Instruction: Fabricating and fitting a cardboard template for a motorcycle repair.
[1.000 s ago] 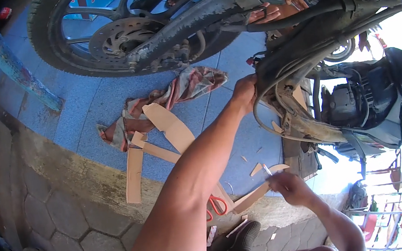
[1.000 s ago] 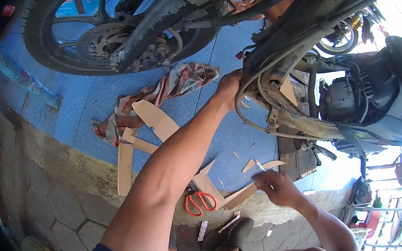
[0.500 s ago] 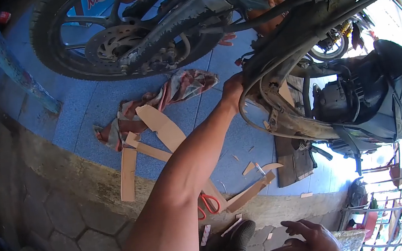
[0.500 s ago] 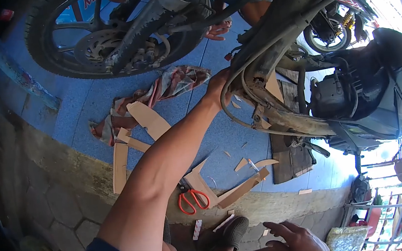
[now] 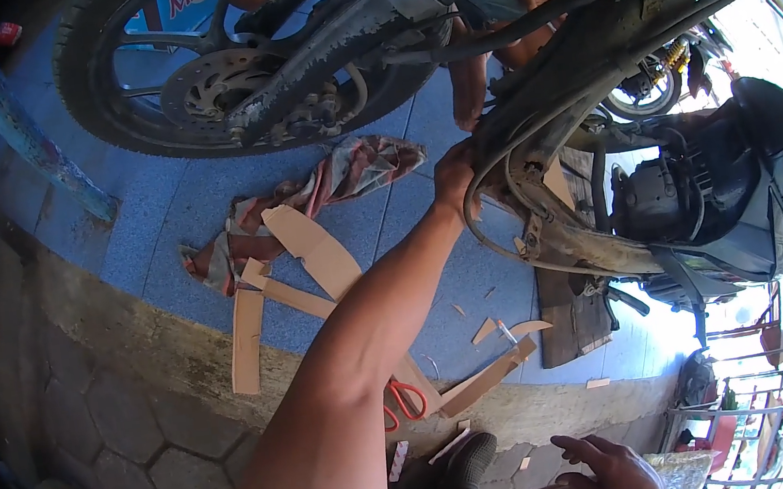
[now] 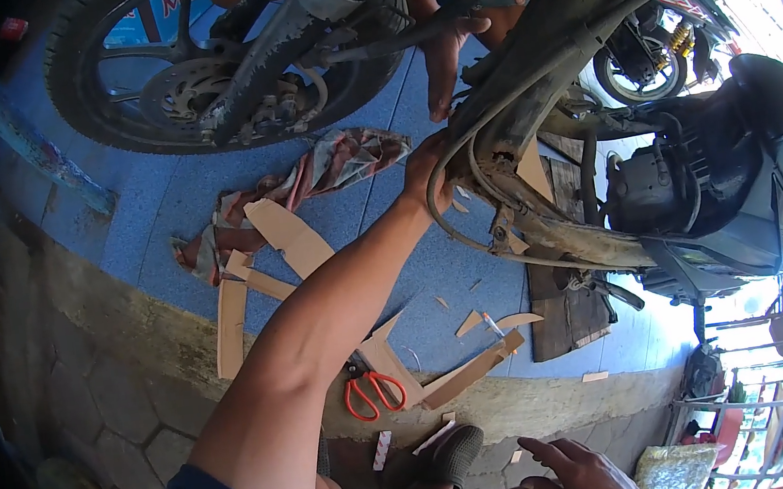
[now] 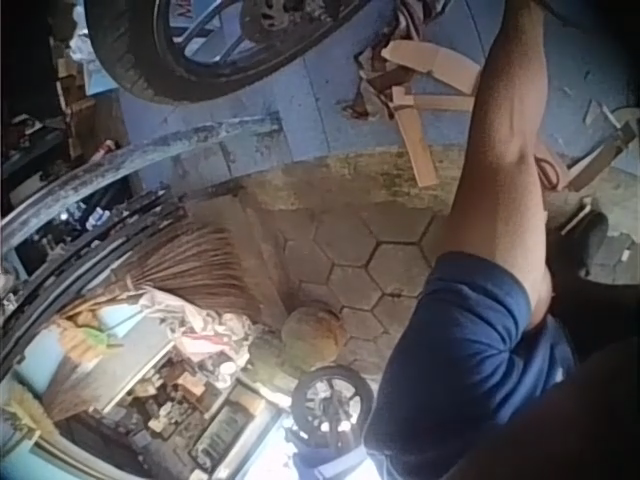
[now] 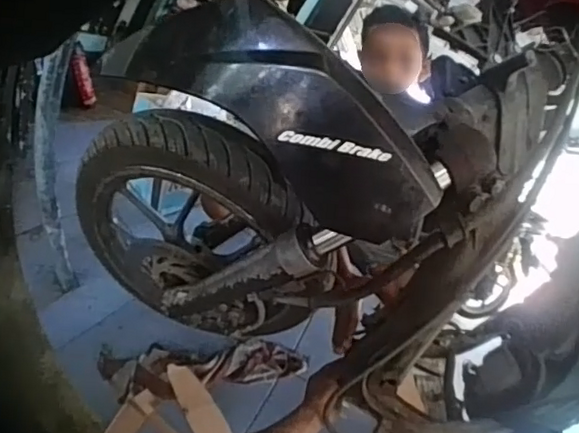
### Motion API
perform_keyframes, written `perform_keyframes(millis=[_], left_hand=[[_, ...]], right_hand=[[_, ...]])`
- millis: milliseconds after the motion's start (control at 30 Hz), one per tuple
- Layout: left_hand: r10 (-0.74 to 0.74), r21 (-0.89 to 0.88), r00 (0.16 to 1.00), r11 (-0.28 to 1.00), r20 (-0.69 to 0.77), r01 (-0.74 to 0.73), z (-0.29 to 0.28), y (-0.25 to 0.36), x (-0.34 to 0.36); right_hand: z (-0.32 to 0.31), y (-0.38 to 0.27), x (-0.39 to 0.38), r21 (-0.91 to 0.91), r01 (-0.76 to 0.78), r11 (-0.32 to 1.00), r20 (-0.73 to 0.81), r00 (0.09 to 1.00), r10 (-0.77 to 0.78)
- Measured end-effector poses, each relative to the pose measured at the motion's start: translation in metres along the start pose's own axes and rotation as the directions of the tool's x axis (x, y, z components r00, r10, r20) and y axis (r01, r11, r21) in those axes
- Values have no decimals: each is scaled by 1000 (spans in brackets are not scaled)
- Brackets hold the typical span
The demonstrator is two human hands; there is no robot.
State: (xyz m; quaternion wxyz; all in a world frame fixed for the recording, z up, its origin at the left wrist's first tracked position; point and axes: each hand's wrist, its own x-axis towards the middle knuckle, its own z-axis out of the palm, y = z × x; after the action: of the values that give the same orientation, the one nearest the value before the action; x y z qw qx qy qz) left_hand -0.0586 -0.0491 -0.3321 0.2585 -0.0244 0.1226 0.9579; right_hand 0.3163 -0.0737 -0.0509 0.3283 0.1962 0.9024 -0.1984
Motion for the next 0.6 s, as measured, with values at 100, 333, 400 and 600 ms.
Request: perform_keyframes(millis=[100,333,400,600], left_hand=[[22,15,999,1000,-42,-21,1,-2,-1],[60,106,994,993,-89,-51,2,-2,0],[82,128,991,989,-105,-68,2,-3,2],[72,139,990,989,-125,-54,9,4,-4]], right_hand=[[-1,0,-1,-7,-2,1000,-19,1000,2],[1,-3,-3,-16,-19,1000,-58,998,18],[1,-5,-3,-20,-23,1000,-53,998,22],[1,-8,-3,-8,-35,999,-58,998,34]])
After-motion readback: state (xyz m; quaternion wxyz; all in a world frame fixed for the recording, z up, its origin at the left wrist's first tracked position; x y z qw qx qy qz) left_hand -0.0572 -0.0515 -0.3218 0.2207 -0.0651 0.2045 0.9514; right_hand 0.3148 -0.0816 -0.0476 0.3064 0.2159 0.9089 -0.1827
